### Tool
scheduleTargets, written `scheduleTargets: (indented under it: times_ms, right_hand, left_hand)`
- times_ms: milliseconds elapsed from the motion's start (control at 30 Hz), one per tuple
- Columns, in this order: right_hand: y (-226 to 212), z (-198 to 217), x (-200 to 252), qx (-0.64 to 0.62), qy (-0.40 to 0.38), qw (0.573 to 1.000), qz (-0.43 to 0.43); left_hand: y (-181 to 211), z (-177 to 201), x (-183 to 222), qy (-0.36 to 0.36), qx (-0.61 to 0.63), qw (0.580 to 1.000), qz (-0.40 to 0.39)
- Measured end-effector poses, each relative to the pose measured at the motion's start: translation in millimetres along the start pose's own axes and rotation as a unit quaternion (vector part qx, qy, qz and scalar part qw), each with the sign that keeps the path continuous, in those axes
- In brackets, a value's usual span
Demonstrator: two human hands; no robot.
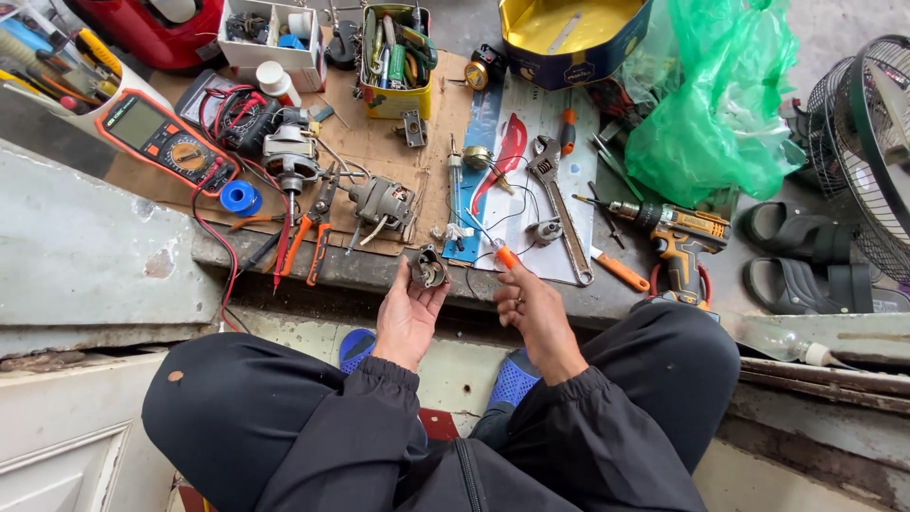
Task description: Reassembling and repairing small motor components using a screwdriver, pliers, and a power drill on a floor-level workspace.
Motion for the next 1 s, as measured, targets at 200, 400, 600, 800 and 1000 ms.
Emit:
scheduleTargets:
  times_ms: [200,400,600,800,1000]
  right_hand:
    - [5.8,10.1,-10.5,-0.148,-0.025,0.989,-0.002]
    - [16.6,17.6,-25.7,-0.255,-0.053,0.965,0.003]
    - [12.3,16.9,-22.2,-0.288,-0.05,0.956,0.003]
    - [11.6,15.7,-20.5,-0.267,-0.031,0.963,0.015]
    - [18.7,20.4,-26.5,-0.211,0.016,0.976,0.048]
  left_hand:
    - [8.1,11.0,-2.9,0.006,0.023,1.0,-0.017]
    - [5.3,0.6,13.0,0.02,0.022,0.999,-0.015]
    - [5.0,5.6,10.4,0.038,0.015,0.999,-0.029]
    - [5.4,1.0,17.7,0.052,-0.002,0.997,-0.05]
    - [2.6,-11.9,29.3,0.053,-0.003,0.997,-0.052]
Point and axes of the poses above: each hand's wrist, its own x-axis away from the middle knuckle, its own z-axis out of the back of the hand, y = z × x, the point moved 4 cm from there along -x, towards the middle knuckle, and after that the axes turned 9 degrees about x, right-handed, at the moved point
